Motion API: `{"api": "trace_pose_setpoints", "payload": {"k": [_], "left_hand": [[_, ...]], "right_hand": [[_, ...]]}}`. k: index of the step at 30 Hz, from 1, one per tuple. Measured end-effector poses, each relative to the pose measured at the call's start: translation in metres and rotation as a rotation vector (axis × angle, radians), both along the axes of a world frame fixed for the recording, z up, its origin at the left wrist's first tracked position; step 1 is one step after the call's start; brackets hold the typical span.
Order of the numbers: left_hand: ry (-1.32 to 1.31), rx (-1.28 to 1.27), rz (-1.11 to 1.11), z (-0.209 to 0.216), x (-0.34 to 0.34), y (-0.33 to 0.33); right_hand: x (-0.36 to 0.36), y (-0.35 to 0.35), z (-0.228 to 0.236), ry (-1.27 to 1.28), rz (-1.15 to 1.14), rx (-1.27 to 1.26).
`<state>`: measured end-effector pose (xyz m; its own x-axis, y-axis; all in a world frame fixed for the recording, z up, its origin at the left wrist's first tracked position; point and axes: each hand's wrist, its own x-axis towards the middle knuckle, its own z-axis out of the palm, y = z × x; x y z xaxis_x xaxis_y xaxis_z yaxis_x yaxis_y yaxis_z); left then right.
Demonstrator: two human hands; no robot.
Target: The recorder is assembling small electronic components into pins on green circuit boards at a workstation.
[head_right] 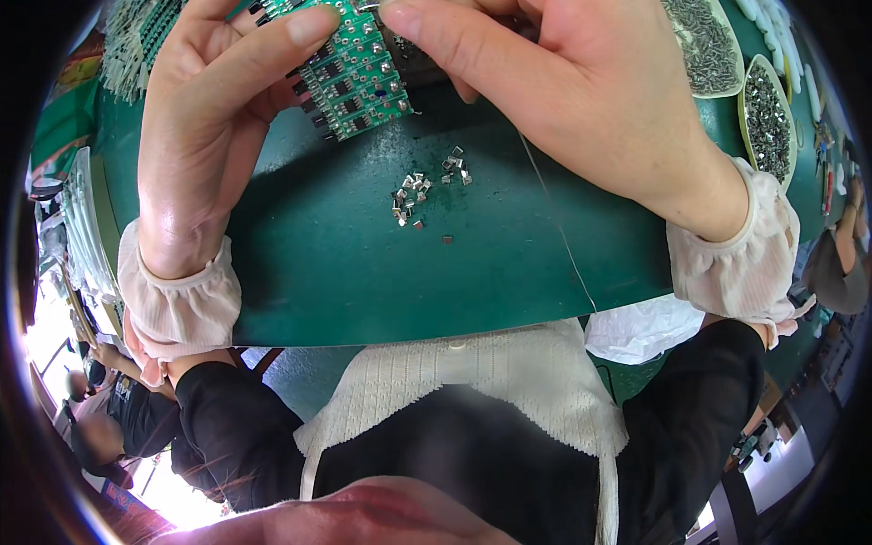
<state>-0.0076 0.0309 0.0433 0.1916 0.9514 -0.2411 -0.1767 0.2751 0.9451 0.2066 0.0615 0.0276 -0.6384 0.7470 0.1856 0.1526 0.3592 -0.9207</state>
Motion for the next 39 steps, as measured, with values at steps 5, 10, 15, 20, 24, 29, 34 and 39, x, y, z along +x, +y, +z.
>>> {"api": "trace_pose_setpoints", "payload": {"k": [5, 10, 15, 20, 24, 29, 34, 39], "left_hand": [[-0.037, 0.008, 0.001, 0.0, 0.0, 0.0], [-0.041, -0.034, 0.026, -0.002, 0.001, -0.006], [-0.035, -0.07, 0.052, -0.004, 0.004, -0.006], [-0.027, -0.106, 0.079, -0.01, 0.008, -0.008], [-0.057, -0.09, -0.024, -0.004, -0.002, -0.001], [-0.112, -0.133, -0.01, -0.029, -0.002, 0.0], [0.009, 0.044, -0.124, -0.028, -0.008, 0.003], [-0.053, 0.005, -0.136, -0.033, -0.011, 0.005]], "right_hand": [[-0.001, 0.001, -0.001, 0.021, 0.004, 0.021], [-0.003, -0.002, -0.002, 0.082, 0.0, -0.058], [0.002, -0.002, -0.005, 0.064, -0.023, -0.084], [0.01, -0.009, 0.003, 0.045, -0.201, -0.31], [0.02, -0.006, -0.001, -0.196, -0.03, -0.168], [0.025, -0.009, -0.011, -0.486, 0.216, 0.198], [0.016, -0.02, -0.009, -0.422, 0.212, 0.343], [0.008, -0.022, -0.008, -0.46, 0.219, 0.33]]}}
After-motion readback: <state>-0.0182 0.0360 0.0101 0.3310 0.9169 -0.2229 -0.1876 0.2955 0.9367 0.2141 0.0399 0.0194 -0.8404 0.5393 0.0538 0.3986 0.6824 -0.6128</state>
